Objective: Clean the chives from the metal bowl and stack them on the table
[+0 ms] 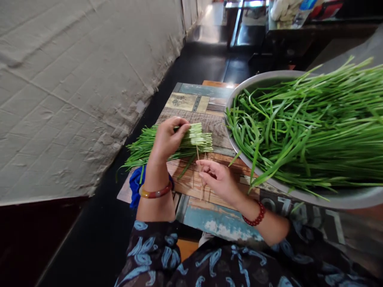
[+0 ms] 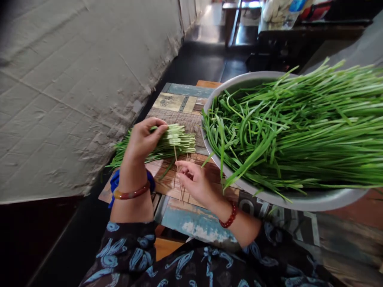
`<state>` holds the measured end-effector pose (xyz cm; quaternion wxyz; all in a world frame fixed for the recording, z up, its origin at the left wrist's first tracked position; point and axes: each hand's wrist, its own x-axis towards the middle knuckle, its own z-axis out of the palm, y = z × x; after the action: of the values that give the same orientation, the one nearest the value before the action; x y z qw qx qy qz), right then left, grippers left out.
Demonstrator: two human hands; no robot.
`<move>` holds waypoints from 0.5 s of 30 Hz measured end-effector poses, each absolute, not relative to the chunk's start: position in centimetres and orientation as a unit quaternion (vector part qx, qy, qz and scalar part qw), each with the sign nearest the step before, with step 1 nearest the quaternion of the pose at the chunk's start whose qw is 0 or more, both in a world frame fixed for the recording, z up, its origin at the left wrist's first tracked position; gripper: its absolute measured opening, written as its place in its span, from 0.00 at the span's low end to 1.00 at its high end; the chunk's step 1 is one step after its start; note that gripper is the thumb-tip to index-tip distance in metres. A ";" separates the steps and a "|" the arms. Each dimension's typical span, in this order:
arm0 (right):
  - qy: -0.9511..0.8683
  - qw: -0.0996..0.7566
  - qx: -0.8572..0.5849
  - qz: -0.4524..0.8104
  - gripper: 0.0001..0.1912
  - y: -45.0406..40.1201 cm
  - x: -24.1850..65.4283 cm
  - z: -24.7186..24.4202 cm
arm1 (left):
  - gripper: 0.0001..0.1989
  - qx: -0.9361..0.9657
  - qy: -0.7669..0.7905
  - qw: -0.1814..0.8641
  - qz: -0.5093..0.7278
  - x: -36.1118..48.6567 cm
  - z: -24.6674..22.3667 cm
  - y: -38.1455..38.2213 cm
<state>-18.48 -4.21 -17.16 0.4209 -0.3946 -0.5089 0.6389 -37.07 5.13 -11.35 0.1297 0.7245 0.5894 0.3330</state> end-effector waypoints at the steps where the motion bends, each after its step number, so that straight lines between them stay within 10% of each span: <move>1: -0.501 0.423 -0.396 0.642 0.15 -4.4 -18.6 -17.2 | 0.10 0.721 0.596 0.121 0.334 -37.3 -11.2 5.1; 15: -0.662 0.431 -0.375 0.485 0.09 -5.6 -18.1 -17.6 | 0.09 0.772 0.581 0.123 0.227 -35.4 -12.2 5.5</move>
<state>-18.05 -5.56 -17.60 0.4310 -0.3750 -0.6619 0.4853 -35.44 5.45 -12.21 0.1228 0.7718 0.5810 0.2275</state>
